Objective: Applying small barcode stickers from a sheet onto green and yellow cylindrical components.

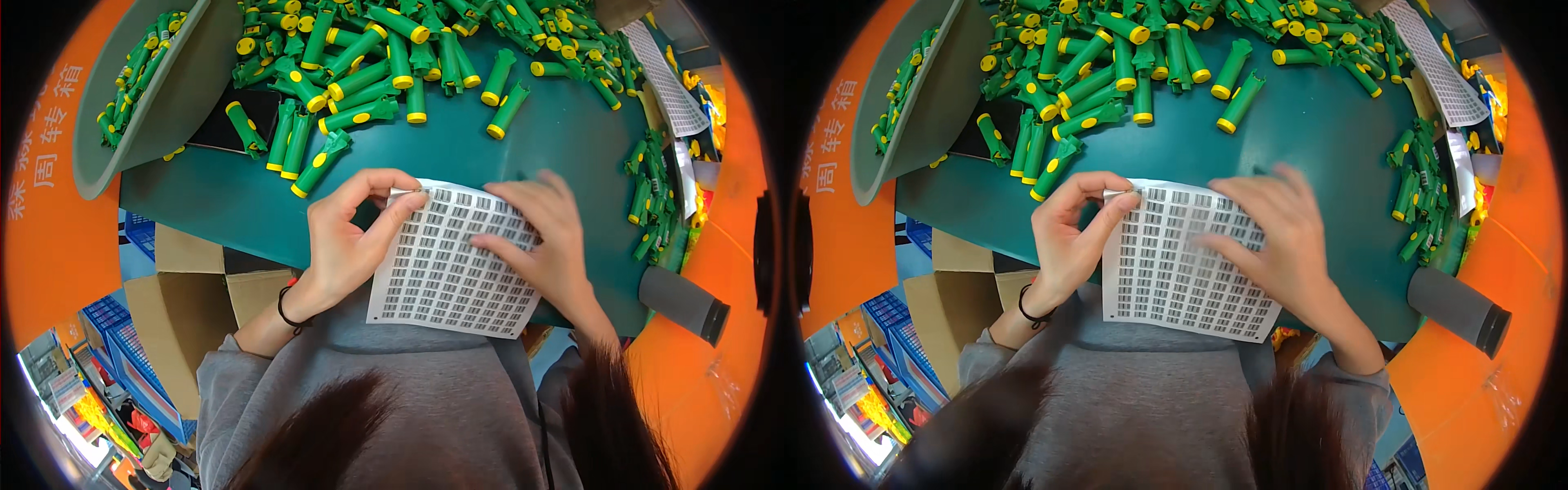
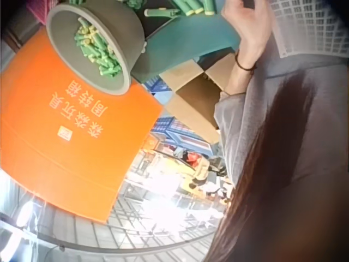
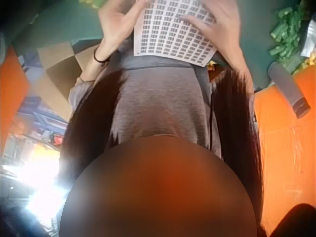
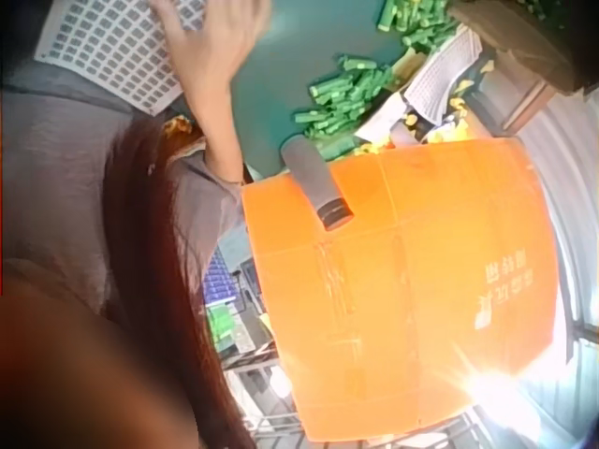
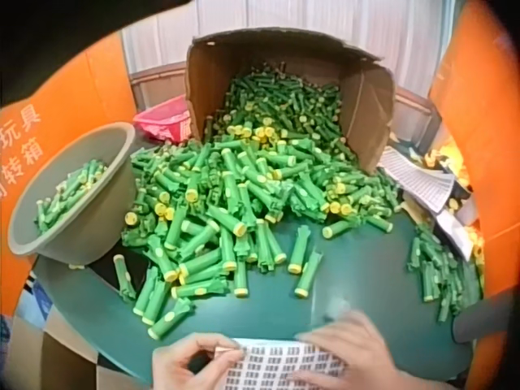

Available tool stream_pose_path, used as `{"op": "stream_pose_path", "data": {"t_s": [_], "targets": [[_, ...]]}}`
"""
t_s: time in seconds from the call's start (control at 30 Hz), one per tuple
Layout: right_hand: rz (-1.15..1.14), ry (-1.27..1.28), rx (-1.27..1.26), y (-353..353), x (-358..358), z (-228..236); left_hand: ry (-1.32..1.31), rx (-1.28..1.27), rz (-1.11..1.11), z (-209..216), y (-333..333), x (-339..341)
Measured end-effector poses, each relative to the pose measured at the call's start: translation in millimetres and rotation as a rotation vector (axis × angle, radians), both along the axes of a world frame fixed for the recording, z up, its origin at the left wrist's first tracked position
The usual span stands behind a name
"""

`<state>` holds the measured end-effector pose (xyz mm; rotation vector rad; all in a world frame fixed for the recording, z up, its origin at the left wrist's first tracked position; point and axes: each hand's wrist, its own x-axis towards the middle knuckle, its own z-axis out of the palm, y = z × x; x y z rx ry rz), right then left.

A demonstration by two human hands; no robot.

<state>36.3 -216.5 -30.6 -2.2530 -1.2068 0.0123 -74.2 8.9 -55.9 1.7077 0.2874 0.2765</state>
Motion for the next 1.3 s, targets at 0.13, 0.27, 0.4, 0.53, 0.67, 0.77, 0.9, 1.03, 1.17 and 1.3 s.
{"op": "stream_pose_path", "data": {"t_s": [0.13,0.27,0.4,0.53,0.67,0.77,0.9,1.03,1.17,1.3], "targets": [[-0.143,0.336,0.176,2,-10,-21,0.003,0.204,-0.011,14,5,8],[-0.057,0.361,0.214,0,2,-28,-0.221,0.726,-0.151,12,17,18],[0.031,0.357,0.152,6,9,-31,-0.120,0.380,-0.288,-3,23,22],[0.045,0.366,0.151,9,11,-29,0.164,-0.037,-0.207,1,22,25],[0.079,0.330,0.148,7,21,-32,0.143,0.083,-0.221,3,21,24],[0.095,0.320,0.063,13,21,-33,0.014,0.402,-0.264,6,16,27],[-0.007,-0.054,-0.011,25,6,-37,-0.016,0.370,-0.282,-6,15,29],[-0.007,-0.237,0.029,24,0,-48,-0.194,0.467,-0.226,-19,16,24],[-0.001,-0.219,0.066,28,-2,-49,-0.263,0.750,-0.152,-13,26,23],[-0.014,-0.074,0.005,35,2,-36,-0.139,0.624,-0.186,-12,30,18]]}}
